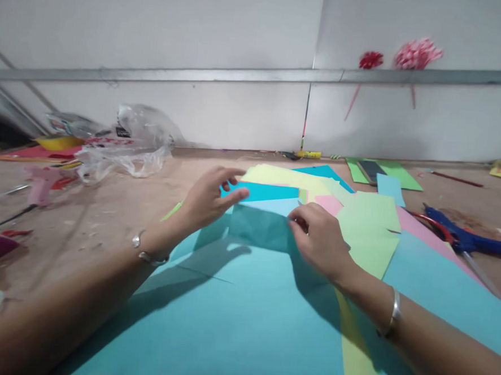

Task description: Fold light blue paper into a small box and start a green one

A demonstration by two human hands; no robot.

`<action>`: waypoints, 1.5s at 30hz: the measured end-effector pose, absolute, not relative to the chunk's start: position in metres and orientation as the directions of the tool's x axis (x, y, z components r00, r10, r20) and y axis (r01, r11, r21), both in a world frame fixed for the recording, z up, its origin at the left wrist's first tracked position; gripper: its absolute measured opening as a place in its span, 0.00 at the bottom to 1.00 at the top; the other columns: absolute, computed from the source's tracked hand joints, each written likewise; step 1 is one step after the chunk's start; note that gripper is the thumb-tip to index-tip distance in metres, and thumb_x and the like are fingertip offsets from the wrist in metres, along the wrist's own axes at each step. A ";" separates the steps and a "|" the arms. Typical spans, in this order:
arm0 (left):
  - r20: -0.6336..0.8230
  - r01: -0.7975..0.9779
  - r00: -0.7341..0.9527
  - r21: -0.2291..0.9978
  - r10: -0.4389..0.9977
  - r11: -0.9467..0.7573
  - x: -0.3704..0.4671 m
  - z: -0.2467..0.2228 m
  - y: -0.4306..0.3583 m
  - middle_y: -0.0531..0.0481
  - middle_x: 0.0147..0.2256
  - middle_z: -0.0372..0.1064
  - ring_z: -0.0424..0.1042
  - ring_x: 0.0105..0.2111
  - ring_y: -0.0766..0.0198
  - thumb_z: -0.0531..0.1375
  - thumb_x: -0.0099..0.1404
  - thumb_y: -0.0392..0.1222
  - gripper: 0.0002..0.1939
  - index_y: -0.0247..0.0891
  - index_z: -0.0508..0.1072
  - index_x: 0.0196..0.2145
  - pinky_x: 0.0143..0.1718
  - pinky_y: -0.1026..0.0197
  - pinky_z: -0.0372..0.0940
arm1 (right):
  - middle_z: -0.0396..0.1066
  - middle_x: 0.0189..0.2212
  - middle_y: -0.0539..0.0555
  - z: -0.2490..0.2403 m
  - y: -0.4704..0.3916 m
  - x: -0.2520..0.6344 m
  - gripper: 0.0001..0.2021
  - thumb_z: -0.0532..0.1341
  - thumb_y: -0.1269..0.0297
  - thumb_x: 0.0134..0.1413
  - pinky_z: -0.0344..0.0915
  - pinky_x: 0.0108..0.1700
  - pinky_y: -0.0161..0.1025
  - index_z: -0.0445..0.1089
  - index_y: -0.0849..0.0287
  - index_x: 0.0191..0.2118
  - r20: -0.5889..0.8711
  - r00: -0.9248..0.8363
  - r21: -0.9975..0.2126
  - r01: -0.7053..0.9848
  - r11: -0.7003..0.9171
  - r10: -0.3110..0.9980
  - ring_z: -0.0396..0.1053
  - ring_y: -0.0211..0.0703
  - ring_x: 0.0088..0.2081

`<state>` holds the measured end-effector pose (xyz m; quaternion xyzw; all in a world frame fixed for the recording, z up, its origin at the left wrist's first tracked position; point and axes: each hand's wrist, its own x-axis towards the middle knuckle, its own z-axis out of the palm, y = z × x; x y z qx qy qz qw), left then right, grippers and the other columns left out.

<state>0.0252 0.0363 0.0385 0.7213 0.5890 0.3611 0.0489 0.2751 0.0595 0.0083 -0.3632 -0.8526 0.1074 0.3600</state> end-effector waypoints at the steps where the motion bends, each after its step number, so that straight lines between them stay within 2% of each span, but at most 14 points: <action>1: 0.553 0.751 -0.089 0.584 0.828 -0.309 0.029 0.034 0.039 0.45 0.40 0.69 0.69 0.38 0.60 0.59 0.65 0.56 0.21 0.39 0.72 0.48 0.41 0.57 0.64 | 0.69 0.26 0.50 0.011 0.060 0.276 0.05 0.59 0.70 0.56 0.60 0.31 0.35 0.69 0.59 0.30 0.573 -0.420 -0.469 0.536 0.702 0.704 0.64 0.38 0.27; 3: 0.550 0.539 -0.222 0.757 0.805 -0.368 0.036 0.022 0.042 0.44 0.40 0.69 0.69 0.40 0.59 0.59 0.64 0.58 0.22 0.38 0.70 0.47 0.41 0.57 0.65 | 0.69 0.24 0.49 0.014 0.060 0.277 0.05 0.59 0.68 0.56 0.59 0.30 0.35 0.68 0.58 0.29 0.616 -0.341 -0.506 0.520 0.688 0.710 0.63 0.36 0.25; 6: 0.377 0.180 -0.251 0.923 0.891 -0.340 0.045 0.001 0.044 0.42 0.45 0.68 0.70 0.45 0.56 0.66 0.55 0.60 0.33 0.37 0.65 0.51 0.44 0.55 0.67 | 0.68 0.24 0.48 0.014 0.060 0.277 0.05 0.58 0.66 0.56 0.59 0.28 0.35 0.68 0.58 0.29 0.598 -0.280 -0.590 0.481 0.649 0.751 0.61 0.35 0.24; 10: 0.207 -0.118 -0.227 0.964 0.952 -0.238 0.049 -0.016 0.043 0.38 0.51 0.65 0.66 0.53 0.50 0.72 0.46 0.61 0.44 0.37 0.63 0.54 0.52 0.50 0.64 | 0.68 0.23 0.48 0.012 0.061 0.275 0.06 0.59 0.61 0.55 0.61 0.27 0.35 0.69 0.58 0.33 0.434 -0.192 -0.808 0.349 0.475 0.880 0.63 0.36 0.24; 13: 0.184 -0.317 0.003 0.932 0.983 -0.174 0.052 -0.013 0.039 0.36 0.54 0.65 0.64 0.57 0.46 0.73 0.45 0.62 0.46 0.38 0.65 0.56 0.57 0.48 0.60 | 0.66 0.22 0.47 0.011 0.061 0.272 0.10 0.62 0.57 0.50 0.64 0.26 0.35 0.68 0.58 0.33 0.246 -0.185 -0.948 0.157 0.276 0.951 0.63 0.37 0.24; 16: 0.177 -0.411 0.283 0.910 0.942 -0.048 0.057 -0.002 0.031 0.36 0.52 0.69 0.66 0.55 0.42 0.73 0.47 0.60 0.42 0.38 0.68 0.55 0.55 0.44 0.61 | 0.65 0.22 0.46 0.010 0.056 0.266 0.13 0.65 0.54 0.47 0.64 0.25 0.35 0.67 0.58 0.33 0.126 -0.260 -0.990 0.035 0.140 0.957 0.63 0.36 0.24; 19: 0.143 -0.437 0.403 0.898 0.904 0.053 0.059 0.004 0.025 0.38 0.46 0.73 0.71 0.49 0.43 0.74 0.46 0.55 0.37 0.36 0.72 0.51 0.50 0.45 0.65 | 0.65 0.21 0.46 0.010 0.049 0.262 0.15 0.65 0.51 0.46 0.63 0.26 0.35 0.67 0.58 0.32 0.056 -0.320 -0.998 0.006 0.061 0.946 0.62 0.36 0.23; 27: 0.000 -0.483 0.140 0.873 0.990 0.068 0.044 -0.004 0.035 0.50 0.32 0.75 0.74 0.30 0.61 0.74 0.46 0.44 0.23 0.37 0.74 0.40 0.35 0.60 0.69 | 0.65 0.25 0.48 0.012 0.042 0.260 0.15 0.67 0.53 0.41 0.60 0.30 0.35 0.67 0.59 0.28 0.027 -0.259 -0.999 0.033 0.037 0.965 0.61 0.36 0.28; 31: -0.222 -0.364 -0.002 0.908 0.975 0.206 0.040 0.006 0.036 0.47 0.32 0.75 0.75 0.29 0.59 0.70 0.52 0.41 0.17 0.36 0.74 0.39 0.34 0.57 0.72 | 0.63 0.23 0.46 0.012 0.042 0.262 0.15 0.66 0.54 0.43 0.59 0.25 0.34 0.66 0.57 0.34 0.090 -0.146 -0.996 0.003 0.091 0.985 0.60 0.36 0.25; 34: -0.288 -0.194 -0.124 0.945 0.950 0.261 0.041 0.011 0.036 0.45 0.33 0.74 0.75 0.31 0.57 0.69 0.53 0.38 0.15 0.34 0.73 0.39 0.36 0.54 0.72 | 0.62 0.19 0.43 0.012 0.047 0.265 0.19 0.60 0.57 0.51 0.60 0.24 0.35 0.65 0.56 0.50 0.163 -0.135 -0.967 0.173 0.185 0.977 0.61 0.37 0.21; 36: -0.263 -0.128 -0.189 0.962 0.946 0.242 0.043 0.008 0.037 0.42 0.36 0.73 0.75 0.36 0.53 0.71 0.51 0.37 0.22 0.34 0.72 0.44 0.40 0.51 0.71 | 0.63 0.17 0.43 0.015 0.050 0.267 0.21 0.55 0.62 0.55 0.60 0.25 0.36 0.64 0.56 0.55 0.166 -0.276 -0.866 0.419 0.274 0.947 0.61 0.37 0.19; 39: -0.201 -0.018 -0.290 0.979 0.936 0.205 0.044 -0.001 0.039 0.39 0.45 0.70 0.71 0.47 0.47 0.75 0.46 0.40 0.42 0.39 0.64 0.57 0.47 0.47 0.67 | 0.66 0.17 0.47 0.018 0.045 0.271 0.19 0.55 0.67 0.54 0.57 0.25 0.37 0.71 0.60 0.51 0.199 -0.465 -0.558 0.670 0.490 0.862 0.62 0.39 0.18; 41: -0.066 0.163 -0.287 0.980 0.956 0.117 0.043 -0.007 0.040 0.39 0.47 0.68 0.69 0.51 0.46 0.75 0.44 0.41 0.48 0.41 0.60 0.61 0.51 0.45 0.64 | 0.69 0.19 0.49 0.015 0.031 0.278 0.16 0.55 0.67 0.56 0.57 0.25 0.36 0.74 0.58 0.47 0.271 -0.598 -0.445 0.617 0.649 0.754 0.64 0.39 0.20; 45: 0.235 0.560 -0.083 0.815 0.969 -0.150 0.040 -0.014 0.043 0.43 0.43 0.68 0.67 0.50 0.47 0.68 0.51 0.37 0.26 0.40 0.73 0.49 0.55 0.43 0.61 | 0.76 0.32 0.51 -0.015 -0.008 0.303 0.12 0.54 0.60 0.64 0.65 0.31 0.35 0.73 0.50 0.48 0.255 -0.884 -0.406 0.269 0.873 0.391 0.70 0.39 0.30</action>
